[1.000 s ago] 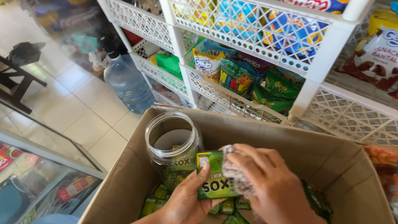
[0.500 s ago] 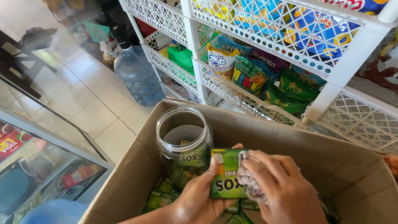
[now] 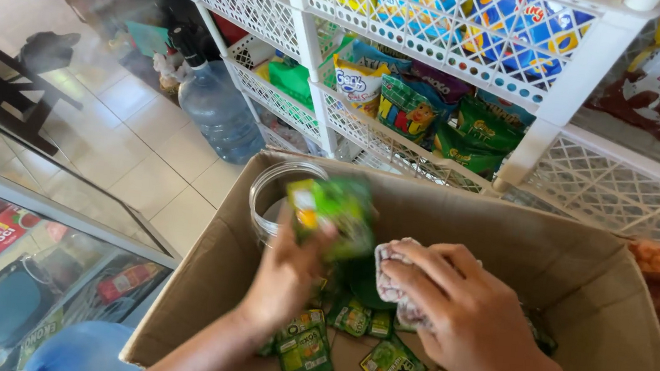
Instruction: Wiping small candy packets with a cloth and placing them into a jar.
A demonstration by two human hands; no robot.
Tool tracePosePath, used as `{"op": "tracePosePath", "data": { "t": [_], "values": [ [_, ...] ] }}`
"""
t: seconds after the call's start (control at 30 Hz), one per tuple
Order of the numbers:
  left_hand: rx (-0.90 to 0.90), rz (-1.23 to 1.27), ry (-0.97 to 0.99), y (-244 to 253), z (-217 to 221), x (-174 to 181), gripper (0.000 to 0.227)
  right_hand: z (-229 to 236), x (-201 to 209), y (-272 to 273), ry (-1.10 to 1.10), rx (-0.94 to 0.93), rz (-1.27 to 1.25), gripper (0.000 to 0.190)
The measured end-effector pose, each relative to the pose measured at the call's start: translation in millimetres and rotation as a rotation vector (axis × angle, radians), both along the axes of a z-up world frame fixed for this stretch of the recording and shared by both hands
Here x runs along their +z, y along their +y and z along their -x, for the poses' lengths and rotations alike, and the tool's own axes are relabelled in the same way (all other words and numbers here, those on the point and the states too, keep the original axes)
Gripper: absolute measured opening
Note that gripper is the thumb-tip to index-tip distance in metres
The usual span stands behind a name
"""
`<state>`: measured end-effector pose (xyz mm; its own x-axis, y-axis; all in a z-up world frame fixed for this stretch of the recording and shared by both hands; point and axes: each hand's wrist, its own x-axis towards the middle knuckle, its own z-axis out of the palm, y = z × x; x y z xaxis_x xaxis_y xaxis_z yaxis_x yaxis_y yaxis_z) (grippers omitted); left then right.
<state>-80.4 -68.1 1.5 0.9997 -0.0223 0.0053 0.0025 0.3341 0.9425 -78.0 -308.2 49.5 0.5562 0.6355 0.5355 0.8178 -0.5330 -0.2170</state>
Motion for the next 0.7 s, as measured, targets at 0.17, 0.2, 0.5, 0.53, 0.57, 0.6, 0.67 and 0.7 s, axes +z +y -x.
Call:
{"op": "tracePosePath", "data": {
  "t": [0.17,0.2,0.5,0.53,0.57,0.6,0.67,0.7],
  "values": [
    [0.386,-1.026,-0.607,48,-43,15,0.037,-9,-5,-6,0.147,-0.076,0.044,0.064],
    [0.473,-1.237,-0.511,56,-49,12,0.039,-9,-2,-5,0.183,-0.122,0.064,0.067],
    [0.284,-1.859,-0.083,71,-65,-15,0.031,-6,-8,-4,0.24,-0.145,0.175,0.07],
    [0.283,-1.858,-0.081,71,-68,-24,0.031,-6,-9,-4,0.242,-0.145,0.177,0.07],
    [0.286,-1.967,-0.042,71,-71,-32,0.039,-7,-11,-5,0.247,-0.153,0.191,0.07],
    [0.29,-2.076,-0.002,71,-74,-40,0.048,-7,-12,-5,0.25,-0.16,0.205,0.07],
    [0.33,-2.108,0.042,65,-80,-50,0.03,-7,-11,-4,0.257,-0.159,0.213,0.071],
    [0.37,-2.14,0.085,62,-83,-56,0.02,-7,-11,-3,0.265,-0.159,0.22,0.072]
  ]
}}
